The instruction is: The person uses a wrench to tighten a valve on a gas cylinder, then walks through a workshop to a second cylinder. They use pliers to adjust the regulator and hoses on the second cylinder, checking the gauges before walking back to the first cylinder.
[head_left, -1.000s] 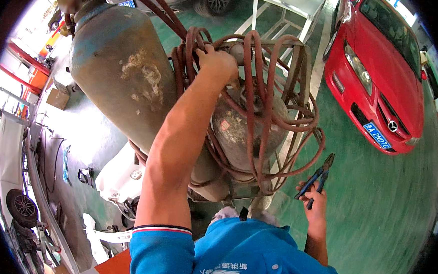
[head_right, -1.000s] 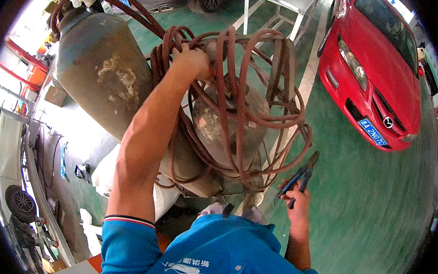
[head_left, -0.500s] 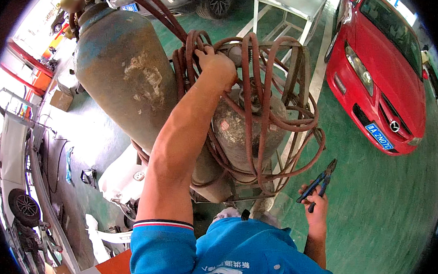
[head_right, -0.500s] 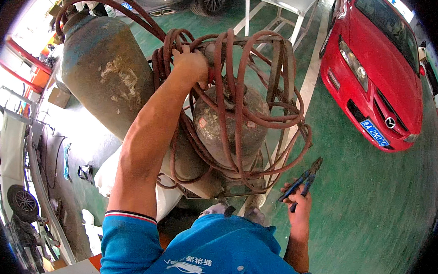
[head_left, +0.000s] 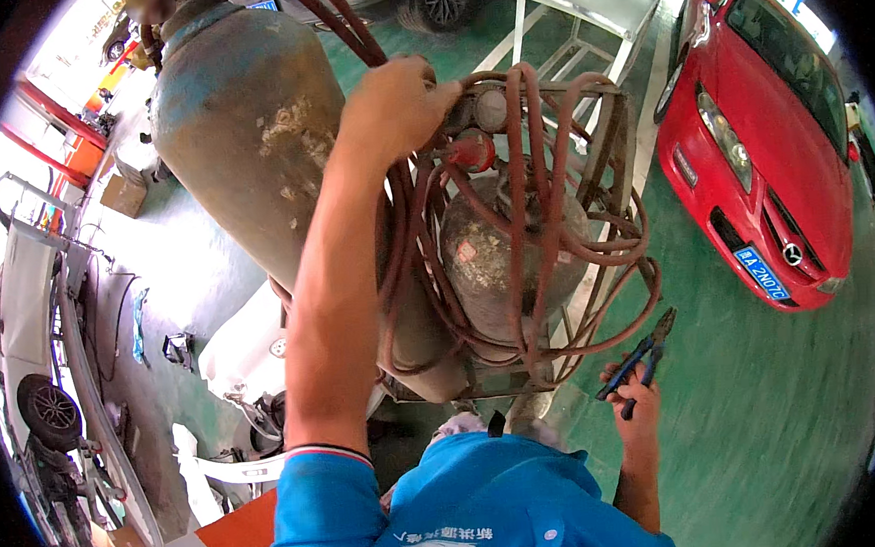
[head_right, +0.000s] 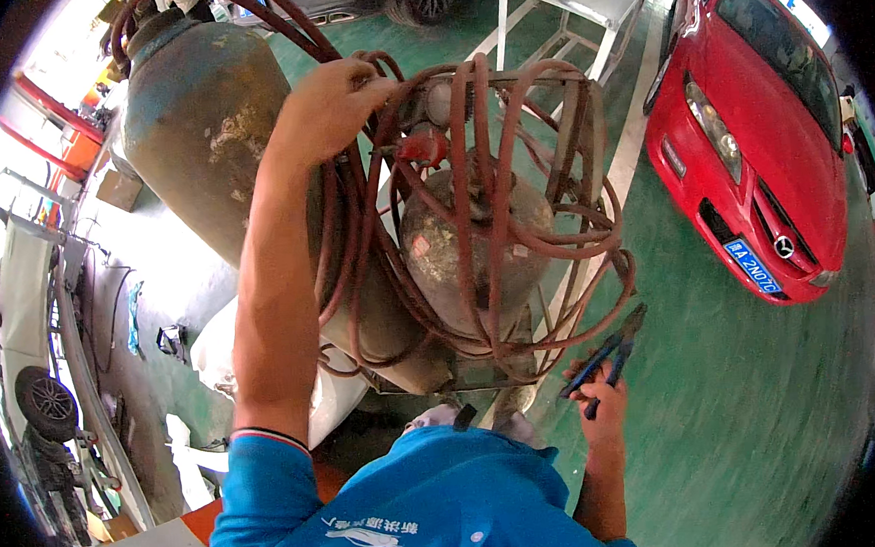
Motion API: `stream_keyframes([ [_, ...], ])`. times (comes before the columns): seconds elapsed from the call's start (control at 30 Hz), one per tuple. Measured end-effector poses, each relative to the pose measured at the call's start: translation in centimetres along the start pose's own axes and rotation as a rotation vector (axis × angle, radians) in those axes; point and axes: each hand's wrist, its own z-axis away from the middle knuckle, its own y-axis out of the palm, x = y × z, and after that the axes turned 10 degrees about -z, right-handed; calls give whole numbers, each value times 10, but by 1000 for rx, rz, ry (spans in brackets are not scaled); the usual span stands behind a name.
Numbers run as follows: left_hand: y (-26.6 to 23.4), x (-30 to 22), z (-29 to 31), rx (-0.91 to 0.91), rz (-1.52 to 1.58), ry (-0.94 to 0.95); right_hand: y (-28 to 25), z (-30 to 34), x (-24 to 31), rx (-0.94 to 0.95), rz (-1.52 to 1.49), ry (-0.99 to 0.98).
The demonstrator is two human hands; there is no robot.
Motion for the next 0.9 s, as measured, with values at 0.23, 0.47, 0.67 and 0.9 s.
stream_keyframes([
  [0.23,96,-8,133,-60,588,-132,21,-6,-3,60,-19,46],
  [0.47,147,-16,162,-59,564,-79,48,3,1,64,70,55],
  [0.67,152,-18,155,-125,644,-83,64,14,-5,39,133,65],
  [0.9,145,-33,146,-210,761,-59,85,23,6,74,357,-64],
])
